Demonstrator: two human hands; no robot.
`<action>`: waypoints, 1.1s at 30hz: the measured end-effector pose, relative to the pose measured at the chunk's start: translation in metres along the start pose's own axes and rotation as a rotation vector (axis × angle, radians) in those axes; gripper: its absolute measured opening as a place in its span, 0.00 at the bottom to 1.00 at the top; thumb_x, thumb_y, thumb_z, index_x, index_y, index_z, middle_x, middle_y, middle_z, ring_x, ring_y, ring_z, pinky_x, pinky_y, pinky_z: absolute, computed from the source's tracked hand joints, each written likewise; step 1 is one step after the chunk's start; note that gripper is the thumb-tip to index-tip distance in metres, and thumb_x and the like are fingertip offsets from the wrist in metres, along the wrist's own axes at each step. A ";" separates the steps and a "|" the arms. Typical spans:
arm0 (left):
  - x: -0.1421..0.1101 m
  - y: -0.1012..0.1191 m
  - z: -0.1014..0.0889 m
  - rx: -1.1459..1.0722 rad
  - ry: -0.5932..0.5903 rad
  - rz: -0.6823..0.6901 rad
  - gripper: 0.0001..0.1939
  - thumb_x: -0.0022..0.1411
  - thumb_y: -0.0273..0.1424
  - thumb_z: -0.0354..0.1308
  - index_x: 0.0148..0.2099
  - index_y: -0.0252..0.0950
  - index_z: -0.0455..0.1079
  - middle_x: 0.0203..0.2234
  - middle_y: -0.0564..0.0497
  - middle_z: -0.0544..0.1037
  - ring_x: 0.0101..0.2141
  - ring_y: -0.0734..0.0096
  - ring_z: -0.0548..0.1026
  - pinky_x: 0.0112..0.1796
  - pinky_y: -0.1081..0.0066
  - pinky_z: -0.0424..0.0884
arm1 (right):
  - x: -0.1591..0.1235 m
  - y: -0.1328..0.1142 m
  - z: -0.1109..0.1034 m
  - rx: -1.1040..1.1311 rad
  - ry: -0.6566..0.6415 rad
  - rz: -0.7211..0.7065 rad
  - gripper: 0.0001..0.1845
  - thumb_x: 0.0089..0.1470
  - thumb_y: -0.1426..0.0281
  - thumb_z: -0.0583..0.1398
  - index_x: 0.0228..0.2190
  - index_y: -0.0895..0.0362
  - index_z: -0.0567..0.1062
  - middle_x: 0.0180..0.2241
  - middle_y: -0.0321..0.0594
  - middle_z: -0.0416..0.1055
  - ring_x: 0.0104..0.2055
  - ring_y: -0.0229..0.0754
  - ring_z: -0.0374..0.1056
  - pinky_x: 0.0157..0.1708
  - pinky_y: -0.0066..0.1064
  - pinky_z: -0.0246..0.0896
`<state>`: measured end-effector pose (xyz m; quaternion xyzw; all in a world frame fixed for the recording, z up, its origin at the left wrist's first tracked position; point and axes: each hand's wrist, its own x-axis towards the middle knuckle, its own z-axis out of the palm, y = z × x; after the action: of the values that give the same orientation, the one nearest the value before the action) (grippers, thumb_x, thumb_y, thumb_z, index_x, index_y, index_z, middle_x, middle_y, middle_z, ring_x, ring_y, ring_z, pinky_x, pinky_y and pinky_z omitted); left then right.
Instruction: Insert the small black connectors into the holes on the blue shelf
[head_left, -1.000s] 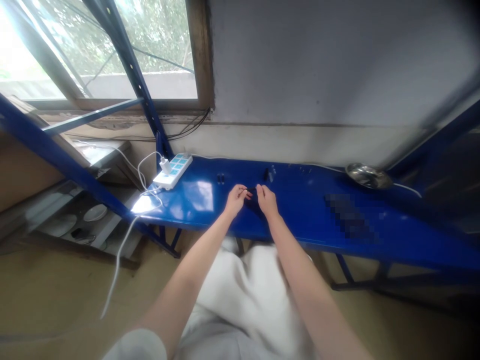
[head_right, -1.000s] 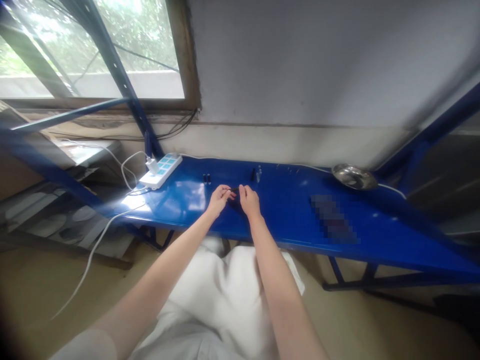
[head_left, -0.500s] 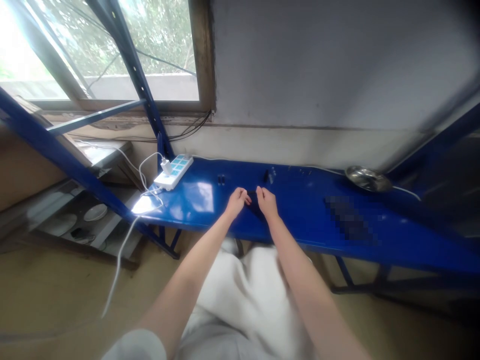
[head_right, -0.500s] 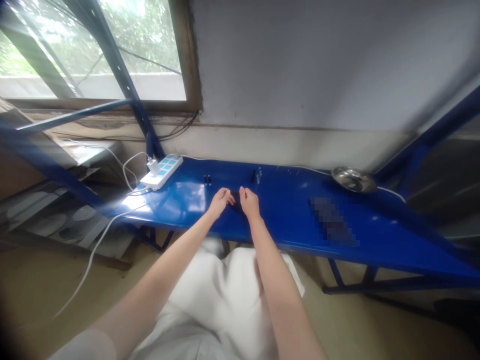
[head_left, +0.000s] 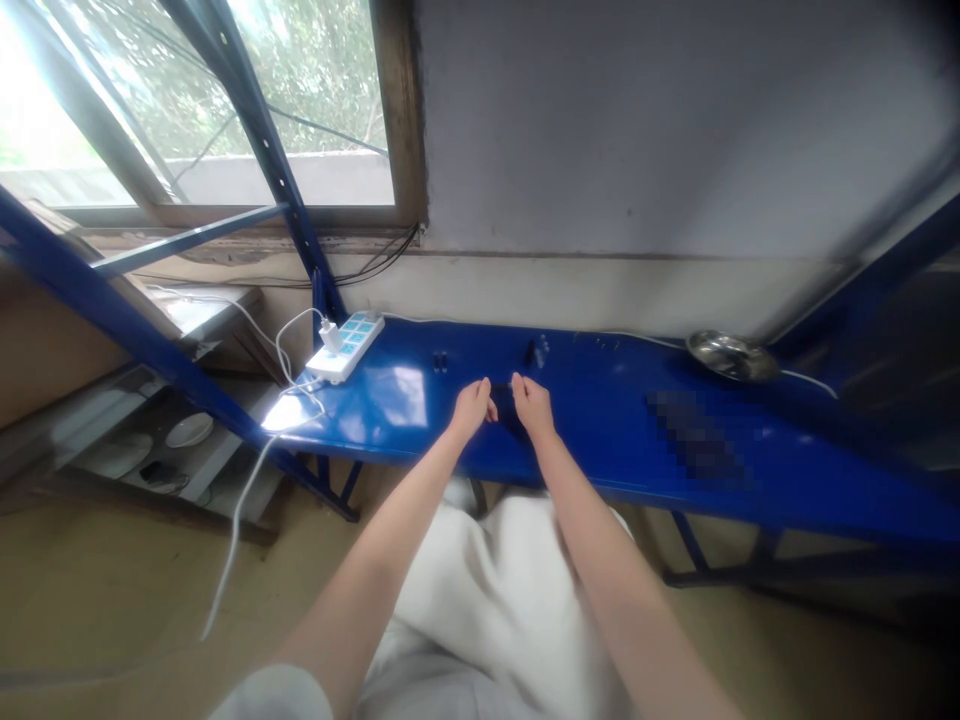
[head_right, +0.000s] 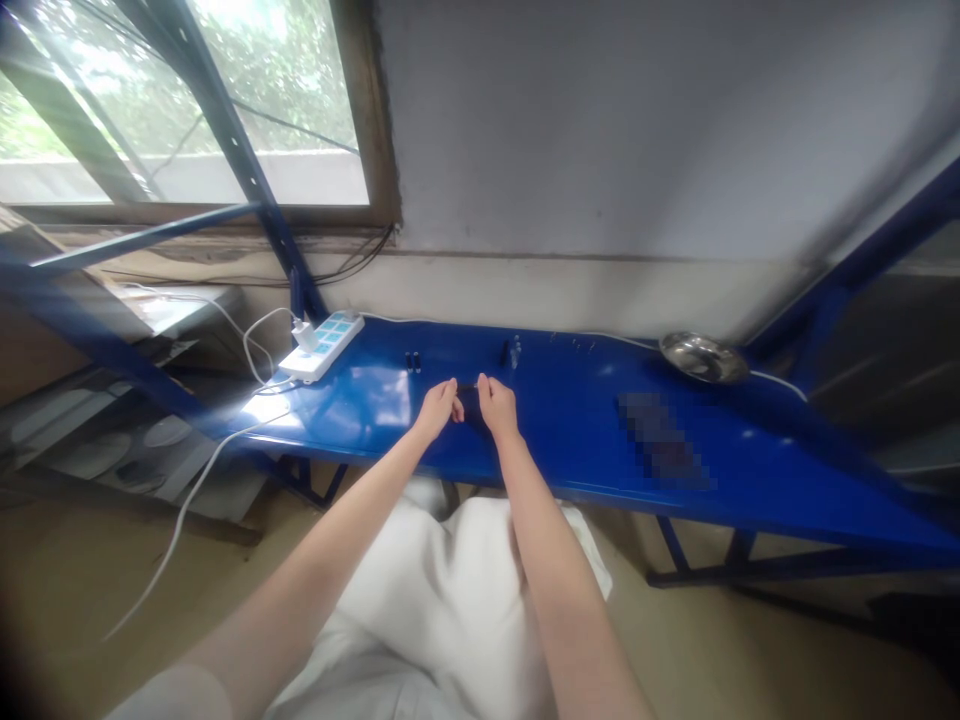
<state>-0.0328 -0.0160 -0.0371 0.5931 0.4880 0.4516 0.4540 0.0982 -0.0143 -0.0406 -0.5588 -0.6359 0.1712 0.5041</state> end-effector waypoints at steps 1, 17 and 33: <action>0.000 0.000 -0.001 0.000 -0.008 -0.009 0.20 0.62 0.45 0.40 0.30 0.35 0.62 0.11 0.54 0.69 0.14 0.75 0.66 0.23 0.74 0.64 | 0.000 0.000 0.000 0.010 -0.001 0.012 0.25 0.54 0.52 0.45 0.16 0.56 0.61 0.16 0.34 0.59 0.20 0.35 0.54 0.23 0.27 0.50; 0.002 -0.001 0.000 -0.161 0.044 0.071 0.15 0.58 0.42 0.49 0.29 0.34 0.61 0.20 0.53 0.73 0.16 0.79 0.68 0.23 0.76 0.64 | 0.001 -0.001 -0.003 0.056 0.045 0.136 0.26 0.53 0.50 0.45 0.18 0.57 0.63 0.18 0.34 0.61 0.22 0.35 0.55 0.24 0.27 0.50; 0.001 -0.004 -0.001 -0.074 0.031 0.058 0.12 0.55 0.39 0.52 0.29 0.34 0.63 0.19 0.54 0.71 0.16 0.81 0.66 0.23 0.77 0.62 | 0.003 0.004 0.000 0.054 -0.024 -0.046 0.16 0.55 0.58 0.47 0.28 0.57 0.66 0.29 0.39 0.66 0.31 0.39 0.62 0.34 0.30 0.57</action>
<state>-0.0342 -0.0149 -0.0407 0.5828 0.4604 0.4914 0.4550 0.1005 -0.0102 -0.0420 -0.5281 -0.6498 0.1834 0.5150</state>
